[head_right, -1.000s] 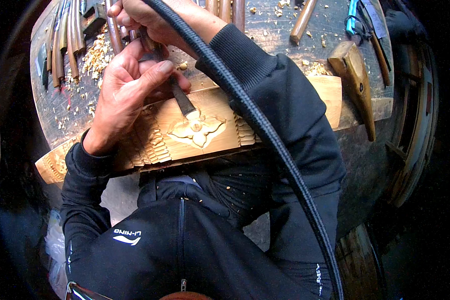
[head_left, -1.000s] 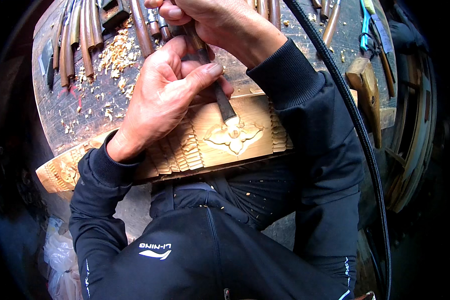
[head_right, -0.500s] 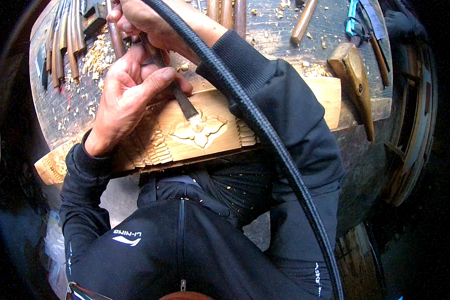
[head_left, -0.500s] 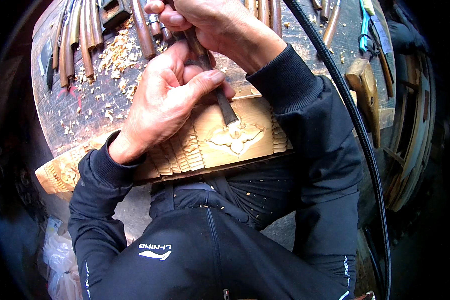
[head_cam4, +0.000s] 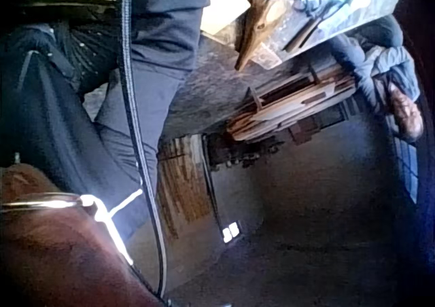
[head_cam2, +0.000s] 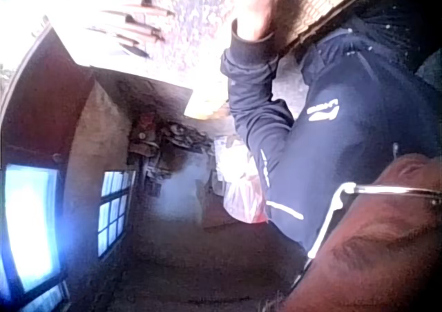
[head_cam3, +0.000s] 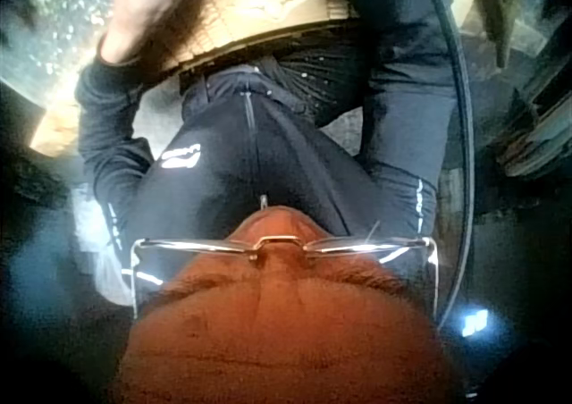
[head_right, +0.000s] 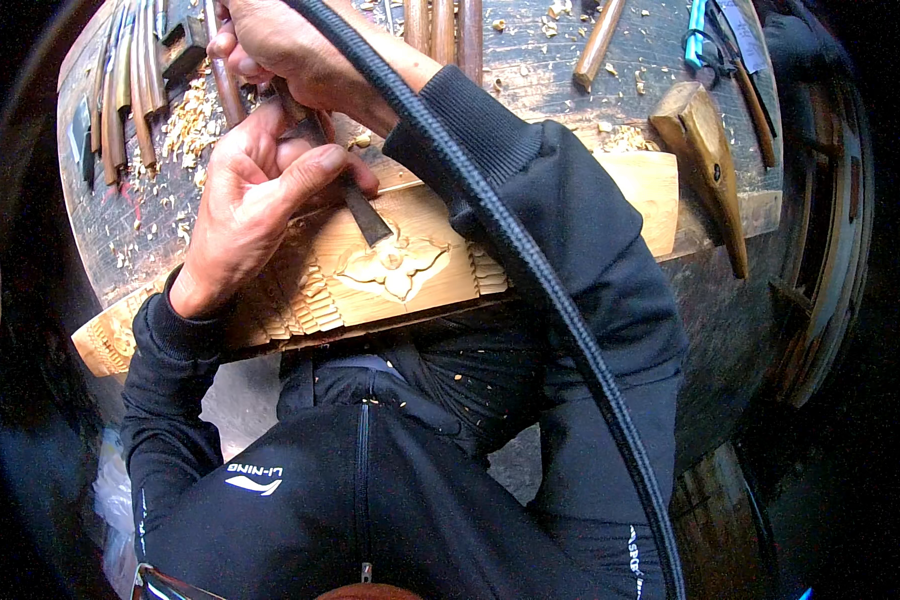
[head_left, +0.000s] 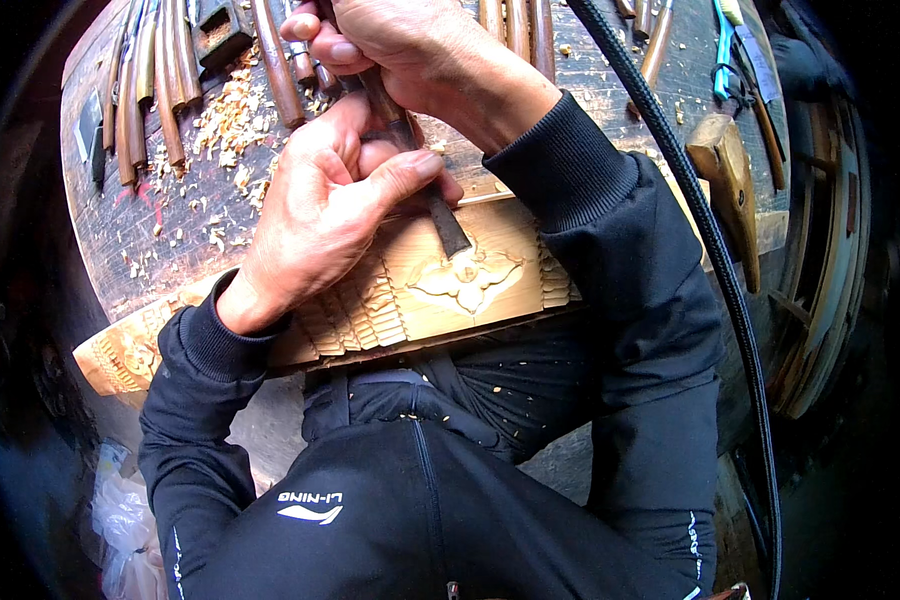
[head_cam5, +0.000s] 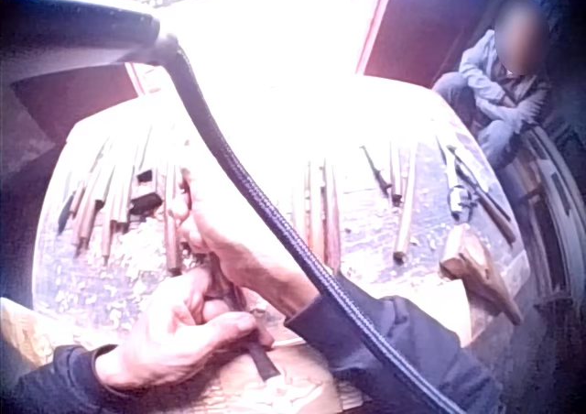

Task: The person carves decorative floral patterns into a wooden plank using various chisels and a mallet, switching between different tools and tapping them with a mallet to remove wood shavings.

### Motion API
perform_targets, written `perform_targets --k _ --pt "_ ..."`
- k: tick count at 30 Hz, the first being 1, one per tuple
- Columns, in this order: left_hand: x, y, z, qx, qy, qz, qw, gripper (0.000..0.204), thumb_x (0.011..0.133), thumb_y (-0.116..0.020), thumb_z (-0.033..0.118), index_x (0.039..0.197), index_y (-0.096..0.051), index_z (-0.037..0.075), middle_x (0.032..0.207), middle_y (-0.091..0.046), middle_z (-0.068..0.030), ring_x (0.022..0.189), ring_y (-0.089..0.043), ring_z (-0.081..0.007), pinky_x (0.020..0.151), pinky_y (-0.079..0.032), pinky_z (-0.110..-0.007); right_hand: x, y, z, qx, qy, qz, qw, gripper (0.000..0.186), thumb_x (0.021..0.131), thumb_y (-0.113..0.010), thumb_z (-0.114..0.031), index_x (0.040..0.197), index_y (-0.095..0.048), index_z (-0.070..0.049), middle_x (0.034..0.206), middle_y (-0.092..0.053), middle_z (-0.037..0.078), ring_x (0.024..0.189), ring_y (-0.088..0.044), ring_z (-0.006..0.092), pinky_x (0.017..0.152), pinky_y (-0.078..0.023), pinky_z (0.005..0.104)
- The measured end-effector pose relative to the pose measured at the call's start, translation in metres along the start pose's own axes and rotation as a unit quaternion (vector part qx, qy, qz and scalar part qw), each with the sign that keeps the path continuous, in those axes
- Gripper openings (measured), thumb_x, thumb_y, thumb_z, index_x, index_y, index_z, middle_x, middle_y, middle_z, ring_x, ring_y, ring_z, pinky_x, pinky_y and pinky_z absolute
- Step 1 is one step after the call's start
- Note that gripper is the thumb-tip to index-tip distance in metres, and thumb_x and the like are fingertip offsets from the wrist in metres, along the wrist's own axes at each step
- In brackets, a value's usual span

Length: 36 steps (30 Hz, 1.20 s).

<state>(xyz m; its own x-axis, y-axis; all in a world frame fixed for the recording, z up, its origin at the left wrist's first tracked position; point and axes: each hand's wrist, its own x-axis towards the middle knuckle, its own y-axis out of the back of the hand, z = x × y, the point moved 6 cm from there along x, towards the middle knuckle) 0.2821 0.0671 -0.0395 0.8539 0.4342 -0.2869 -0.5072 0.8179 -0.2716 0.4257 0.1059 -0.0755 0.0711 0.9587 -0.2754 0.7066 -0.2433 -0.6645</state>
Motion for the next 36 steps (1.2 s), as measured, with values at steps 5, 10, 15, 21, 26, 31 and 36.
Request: perform_targets --k 5,10,15,21,26,31,36 --pt "0.001 -0.001 0.000 0.016 0.007 0.002 1.000 0.029 0.110 -0.066 0.008 0.131 -0.052 -0.006 0.105 -0.075 -0.0138 0.100 -0.077 -0.0191 0.092 -0.061 -0.031 -0.006 0.002 -0.001 -0.001 0.007 0.010 1.000 0.038 0.120 -0.046 -0.038 0.119 -0.061 -0.003 0.091 -0.069 0.007 0.060 -0.055 0.0064 0.054 -0.046 0.0192" --pt "0.002 -0.002 0.001 -0.010 0.002 0.007 1.000 0.028 0.111 -0.066 0.010 0.132 -0.053 -0.004 0.104 -0.077 -0.0144 0.098 -0.078 -0.0190 0.087 -0.064 -0.030 -0.011 -0.002 -0.005 0.002 0.017 0.013 1.000 0.038 0.120 -0.046 -0.038 0.119 -0.061 -0.003 0.090 -0.068 0.007 0.060 -0.054 0.0064 0.054 -0.046 0.0193" --pt "0.005 -0.003 0.000 -0.055 -0.001 0.008 0.998 0.024 0.113 -0.064 0.013 0.130 -0.054 0.000 0.102 -0.080 -0.0171 0.094 -0.079 -0.0194 0.084 -0.066 -0.030 -0.135 0.029 -0.041 0.007 0.021 0.016 1.000 0.038 0.120 -0.046 -0.038 0.119 -0.061 -0.003 0.090 -0.068 0.007 0.060 -0.054 0.0065 0.053 -0.045 0.0194" --pt "0.005 0.000 -0.002 -0.053 -0.008 0.004 0.999 0.020 0.114 -0.062 0.012 0.123 -0.052 -0.003 0.102 -0.080 -0.0198 0.093 -0.079 -0.0204 0.082 -0.065 -0.031 -0.124 0.031 -0.042 0.010 0.025 0.017 0.999 0.038 0.120 -0.046 -0.038 0.119 -0.060 -0.003 0.090 -0.068 0.007 0.059 -0.054 0.0066 0.053 -0.045 0.0195" --pt "0.004 -0.001 -0.002 -0.049 -0.008 0.000 0.999 0.019 0.113 -0.062 0.011 0.119 -0.051 -0.003 0.101 -0.080 -0.0217 0.093 -0.080 -0.0217 0.082 -0.065 -0.031 -0.134 0.032 -0.044 0.011 0.027 0.023 0.999 0.038 0.120 -0.046 -0.038 0.119 -0.060 -0.003 0.089 -0.067 0.006 0.059 -0.053 0.0066 0.053 -0.045 0.0196" --pt "0.003 0.000 -0.002 -0.032 0.006 0.015 0.999 0.020 0.112 -0.064 0.010 0.119 -0.051 -0.003 0.102 -0.080 -0.0225 0.092 -0.080 -0.0224 0.083 -0.066 -0.032 -0.137 0.031 -0.041 0.014 0.026 0.024 0.999 0.038 0.120 -0.046 -0.038 0.119 -0.060 -0.003 0.089 -0.067 0.006 0.059 -0.053 0.0067 0.053 -0.044 0.0197" --pt "0.001 -0.003 0.004 -0.042 0.015 0.023 0.999 0.026 0.112 -0.065 0.009 0.130 -0.051 -0.003 0.101 -0.080 -0.0213 0.092 -0.080 -0.0224 0.084 -0.066 -0.034 -0.128 0.031 -0.036 0.017 0.025 0.032 0.999 0.038 0.120 -0.047 -0.038 0.119 -0.060 -0.003 0.089 -0.067 0.006 0.058 -0.052 0.0067 0.052 -0.044 0.0198"
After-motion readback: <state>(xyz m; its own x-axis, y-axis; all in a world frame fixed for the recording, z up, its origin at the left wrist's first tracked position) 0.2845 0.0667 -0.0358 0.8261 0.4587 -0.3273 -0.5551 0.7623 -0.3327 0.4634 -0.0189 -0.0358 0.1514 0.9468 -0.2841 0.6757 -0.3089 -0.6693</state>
